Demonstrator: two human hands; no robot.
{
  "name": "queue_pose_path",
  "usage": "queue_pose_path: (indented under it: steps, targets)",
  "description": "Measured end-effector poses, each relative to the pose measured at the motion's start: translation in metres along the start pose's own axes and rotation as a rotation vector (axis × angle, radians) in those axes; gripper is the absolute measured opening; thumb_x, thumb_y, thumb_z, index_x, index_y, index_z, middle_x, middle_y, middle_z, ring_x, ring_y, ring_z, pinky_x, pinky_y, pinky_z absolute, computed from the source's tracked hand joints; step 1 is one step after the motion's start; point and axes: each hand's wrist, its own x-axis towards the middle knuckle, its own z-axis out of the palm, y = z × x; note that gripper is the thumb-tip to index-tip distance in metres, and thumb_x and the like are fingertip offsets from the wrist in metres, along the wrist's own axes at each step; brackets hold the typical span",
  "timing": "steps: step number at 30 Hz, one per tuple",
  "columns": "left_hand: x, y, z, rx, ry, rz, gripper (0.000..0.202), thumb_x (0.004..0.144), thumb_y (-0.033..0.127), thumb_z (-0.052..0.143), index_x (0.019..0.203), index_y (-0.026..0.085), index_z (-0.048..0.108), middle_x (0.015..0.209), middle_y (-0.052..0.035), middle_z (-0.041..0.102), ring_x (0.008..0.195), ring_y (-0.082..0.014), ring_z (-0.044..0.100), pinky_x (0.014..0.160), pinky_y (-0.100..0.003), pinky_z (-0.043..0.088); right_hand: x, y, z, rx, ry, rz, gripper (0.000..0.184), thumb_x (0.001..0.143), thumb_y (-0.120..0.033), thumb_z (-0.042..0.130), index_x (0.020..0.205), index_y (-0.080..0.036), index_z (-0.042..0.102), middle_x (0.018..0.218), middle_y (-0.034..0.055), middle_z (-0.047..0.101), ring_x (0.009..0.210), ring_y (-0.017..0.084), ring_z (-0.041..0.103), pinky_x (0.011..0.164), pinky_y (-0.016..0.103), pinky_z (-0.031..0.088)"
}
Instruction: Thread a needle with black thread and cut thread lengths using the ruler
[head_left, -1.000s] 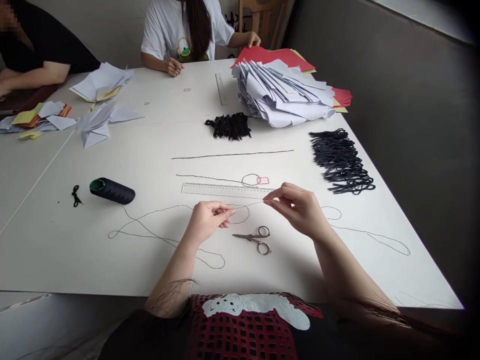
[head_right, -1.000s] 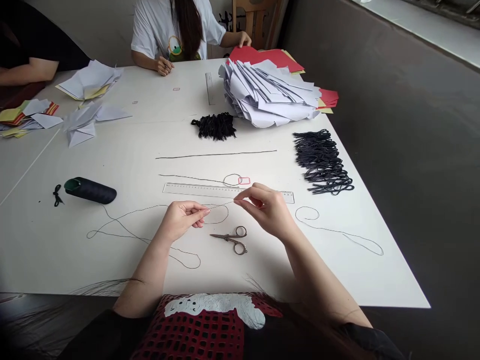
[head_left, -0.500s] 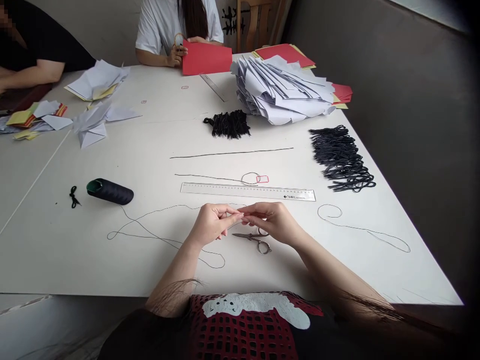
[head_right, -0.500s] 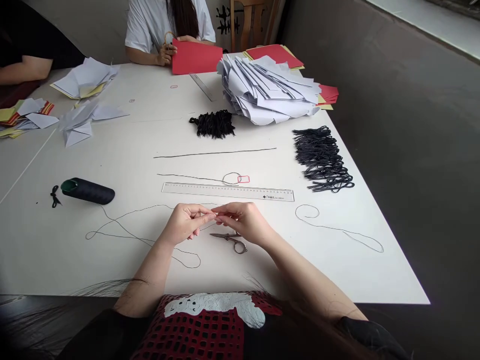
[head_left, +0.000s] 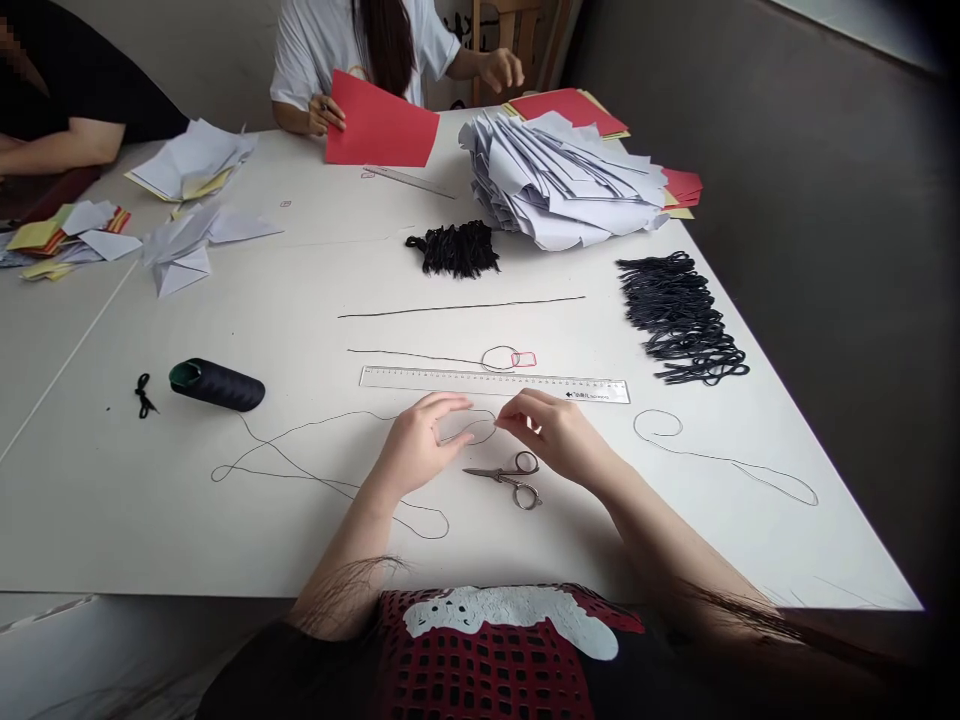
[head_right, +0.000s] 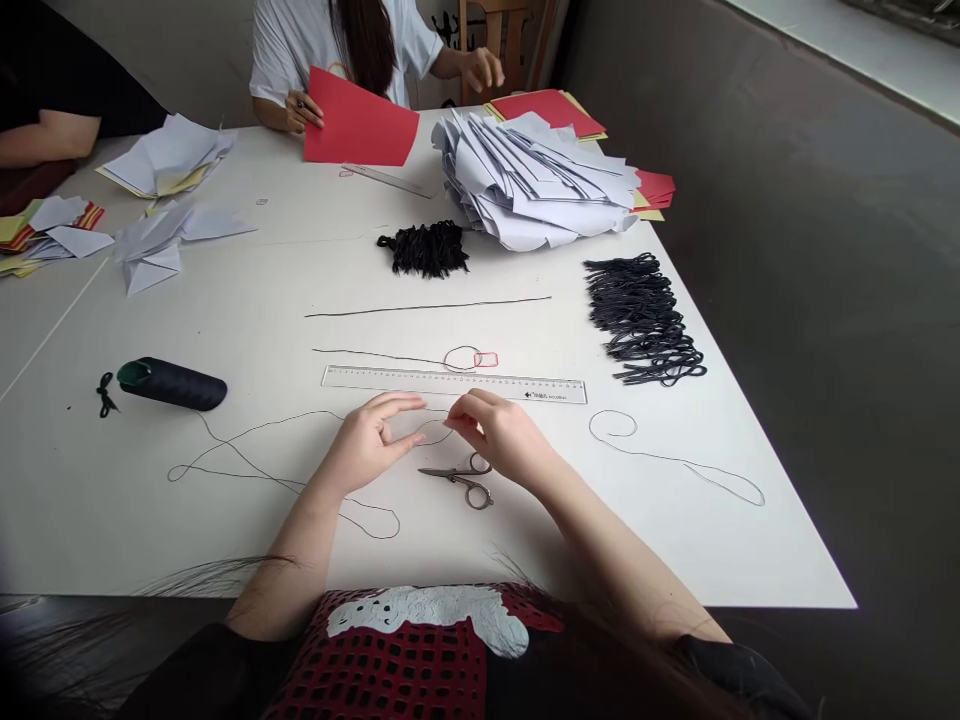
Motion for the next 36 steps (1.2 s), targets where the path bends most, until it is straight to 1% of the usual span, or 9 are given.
queue_pose_path:
  steps: [1, 3, 6, 9, 15, 19, 25, 30, 36]
  targets:
    - [-0.001, 0.001, 0.004, -0.041, -0.027, 0.0, 0.042, 0.079, 0.026, 0.071, 0.121, 0.028, 0.069, 0.137, -0.007, 0.061, 0.044, -0.0031, 0.047, 0.053, -0.025, 0.05, -0.001, 0.0, 0.001, -0.046, -0.023, -0.039, 0.014, 0.096, -0.022, 0.054, 0.088, -0.015, 0.063, 0.081, 0.0046, 0.064, 0.065, 0.012, 0.057, 0.06, 0.024, 0.046]
    - [-0.002, 0.003, 0.013, -0.181, -0.109, -0.042, 0.049, 0.079, 0.024, 0.07, 0.128, 0.027, 0.065, 0.137, -0.0085, 0.061, 0.057, -0.0097, 0.065, 0.063, -0.027, 0.057, -0.002, -0.001, 0.004, -0.118, -0.071, -0.107, 0.015, 0.096, -0.021, 0.053, 0.088, -0.015, 0.063, 0.082, 0.0058, 0.065, 0.067, 0.013, 0.058, 0.06, 0.025, 0.046]
    - [-0.002, 0.002, 0.023, -0.344, -0.138, -0.151, 0.029, 0.08, 0.028, 0.071, 0.109, 0.021, 0.075, 0.101, -0.0073, 0.076, 0.081, -0.0218, 0.074, 0.079, -0.033, 0.06, -0.004, -0.003, 0.006, -0.156, -0.104, -0.139, 0.019, 0.098, -0.023, 0.05, 0.088, -0.015, 0.063, 0.082, 0.0068, 0.065, 0.067, 0.014, 0.059, 0.059, 0.025, 0.045]
    - [-0.002, 0.0, 0.025, -0.333, -0.086, -0.216, 0.02, 0.08, 0.036, 0.072, 0.09, 0.02, 0.078, 0.079, -0.0059, 0.076, 0.076, -0.0235, 0.074, 0.076, -0.035, 0.061, -0.004, -0.003, 0.006, -0.168, -0.103, -0.118, 0.019, 0.099, -0.023, 0.047, 0.09, -0.016, 0.063, 0.083, 0.007, 0.065, 0.067, 0.014, 0.059, 0.06, 0.025, 0.044]
    - [0.0, 0.003, 0.017, -0.27, -0.021, -0.228, 0.018, 0.081, 0.037, 0.07, 0.077, 0.019, 0.074, 0.066, -0.0041, 0.072, 0.065, -0.0205, 0.072, 0.066, -0.031, 0.06, 0.009, 0.006, -0.009, -0.202, -0.168, -0.128, 0.018, 0.099, -0.025, 0.05, 0.091, -0.015, 0.063, 0.086, 0.0069, 0.065, 0.069, 0.014, 0.059, 0.061, 0.025, 0.044]
    - [0.002, 0.006, 0.01, -0.38, 0.081, -0.319, 0.024, 0.079, 0.039, 0.072, 0.077, 0.015, 0.073, 0.062, -0.0038, 0.069, 0.056, -0.0168, 0.069, 0.057, -0.027, 0.058, 0.045, 0.023, -0.027, -0.419, -0.176, -0.107, 0.023, 0.101, -0.024, 0.045, 0.1, -0.015, 0.066, 0.096, 0.0088, 0.066, 0.071, 0.015, 0.058, 0.061, 0.027, 0.04]
    - [0.004, 0.004, 0.002, -0.441, 0.135, -0.376, 0.029, 0.078, 0.043, 0.074, 0.079, 0.014, 0.073, 0.06, -0.0027, 0.067, 0.051, -0.0138, 0.066, 0.054, -0.024, 0.057, 0.104, 0.039, -0.027, -0.763, -0.421, -0.229, 0.024, 0.096, -0.009, 0.045, 0.11, -0.014, 0.064, 0.104, 0.013, 0.062, 0.082, 0.019, 0.054, 0.058, 0.028, 0.029]
    - [0.003, 0.003, 0.001, -0.442, 0.128, -0.371, 0.029, 0.078, 0.043, 0.074, 0.08, 0.014, 0.073, 0.06, -0.0025, 0.067, 0.052, -0.0137, 0.066, 0.055, -0.024, 0.056, 0.116, 0.038, -0.014, -0.707, -0.51, -0.269, 0.026, 0.094, -0.003, 0.039, 0.1, -0.014, 0.062, 0.105, 0.0143, 0.061, 0.09, 0.022, 0.052, 0.067, 0.03, 0.033]
    - [0.002, 0.002, 0.003, -0.38, 0.117, -0.314, 0.029, 0.078, 0.045, 0.071, 0.078, 0.016, 0.073, 0.059, -0.0011, 0.065, 0.046, -0.01, 0.054, 0.046, -0.023, 0.044, 0.114, 0.046, -0.029, -0.53, -0.478, -0.04, 0.02, 0.098, -0.015, 0.039, 0.104, -0.014, 0.058, 0.112, 0.0144, 0.061, 0.089, 0.019, 0.058, 0.074, 0.029, 0.044]
